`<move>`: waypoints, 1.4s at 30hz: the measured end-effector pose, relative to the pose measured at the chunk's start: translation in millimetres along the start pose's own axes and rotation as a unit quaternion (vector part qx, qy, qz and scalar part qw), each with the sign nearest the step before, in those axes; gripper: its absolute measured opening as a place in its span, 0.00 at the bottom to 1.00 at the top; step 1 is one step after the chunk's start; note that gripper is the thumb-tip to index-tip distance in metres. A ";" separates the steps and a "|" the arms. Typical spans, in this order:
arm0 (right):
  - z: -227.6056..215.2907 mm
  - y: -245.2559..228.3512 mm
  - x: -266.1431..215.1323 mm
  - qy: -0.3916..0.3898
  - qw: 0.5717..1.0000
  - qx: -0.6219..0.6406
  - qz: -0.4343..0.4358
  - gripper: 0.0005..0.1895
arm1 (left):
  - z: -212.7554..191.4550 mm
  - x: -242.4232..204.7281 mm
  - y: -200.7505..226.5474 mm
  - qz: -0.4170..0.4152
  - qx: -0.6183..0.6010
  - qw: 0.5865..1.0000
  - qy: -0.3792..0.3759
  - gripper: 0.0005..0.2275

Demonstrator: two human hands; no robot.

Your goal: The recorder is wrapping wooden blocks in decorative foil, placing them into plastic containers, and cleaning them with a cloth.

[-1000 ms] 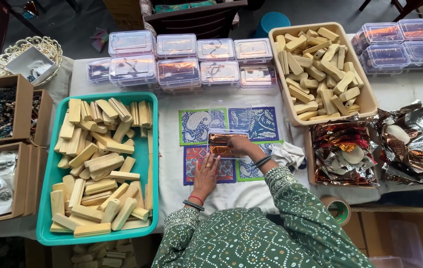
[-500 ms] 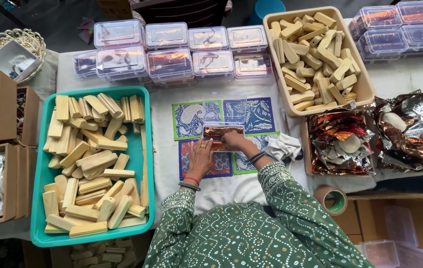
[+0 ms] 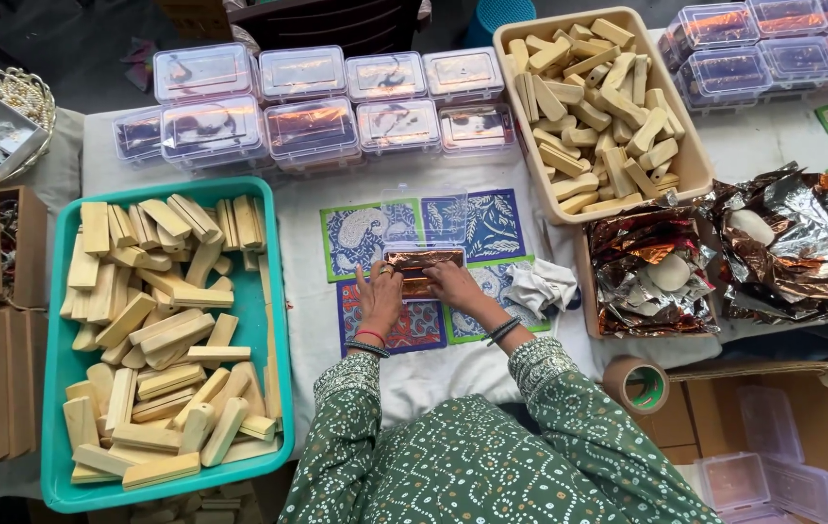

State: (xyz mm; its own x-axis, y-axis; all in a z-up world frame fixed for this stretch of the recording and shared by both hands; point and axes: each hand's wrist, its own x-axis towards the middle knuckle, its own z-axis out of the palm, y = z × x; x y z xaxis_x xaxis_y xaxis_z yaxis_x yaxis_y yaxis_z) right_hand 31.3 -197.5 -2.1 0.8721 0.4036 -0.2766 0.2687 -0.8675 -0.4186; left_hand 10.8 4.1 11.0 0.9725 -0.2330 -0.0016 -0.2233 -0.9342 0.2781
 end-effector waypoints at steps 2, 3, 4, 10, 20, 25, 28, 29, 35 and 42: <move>3.4 1.0 -6.1 0.071 0.997 0.007 -0.033 0.23 | 1.2 -0.7 3.1 -0.002 0.014 1.000 0.019 0.05; -0.8 -1.2 -14.0 0.071 0.997 0.007 -0.032 0.23 | 3.1 -0.2 3.0 -0.001 0.014 1.000 0.019 0.05; -5.0 -3.6 -21.9 0.117 0.992 0.001 -0.050 0.22 | 4.9 0.2 2.6 -0.004 0.009 1.000 0.024 0.05; -29.3 -9.5 -51.1 0.219 0.974 -0.041 -0.029 0.16 | -11.1 -2.4 8.8 -0.024 0.017 0.999 -0.012 0.05; -13.8 3.9 -43.8 0.210 0.975 -0.063 0.043 0.14 | -0.7 -32.4 1.7 0.018 -0.026 0.993 0.113 0.11; -12.8 3.5 -51.6 0.243 0.968 -0.055 0.015 0.16 | 11.5 -43.2 -0.5 -0.006 0.002 0.997 0.073 0.17; -20.0 -0.8 -63.6 0.278 0.959 -0.042 -0.013 0.17 | 5.4 -44.1 3.4 -0.020 0.003 0.998 0.064 0.18; -22.7 -2.4 -69.2 0.292 0.955 -0.037 -0.022 0.17 | 1.4 -44.2 6.5 -0.026 -0.001 0.998 0.058 0.19; -21.9 1.0 -74.8 0.259 0.962 -0.089 -0.020 0.15 | -10.2 -35.6 13.7 0.023 0.006 0.999 0.049 0.21; -20.4 2.9 -71.7 0.233 0.961 -0.149 -0.029 0.14 | 22.9 -38.0 2.4 0.020 0.050 0.998 0.041 0.24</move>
State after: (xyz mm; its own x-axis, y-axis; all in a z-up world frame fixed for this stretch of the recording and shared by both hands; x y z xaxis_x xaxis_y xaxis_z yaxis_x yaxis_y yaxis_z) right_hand -22.1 -234.9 34.2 0.9219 0.3400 0.1857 0.3668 -0.9203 -0.1361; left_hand -28.2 4.5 -10.2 0.9638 -0.2517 0.0882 -0.2639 -0.9477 0.1794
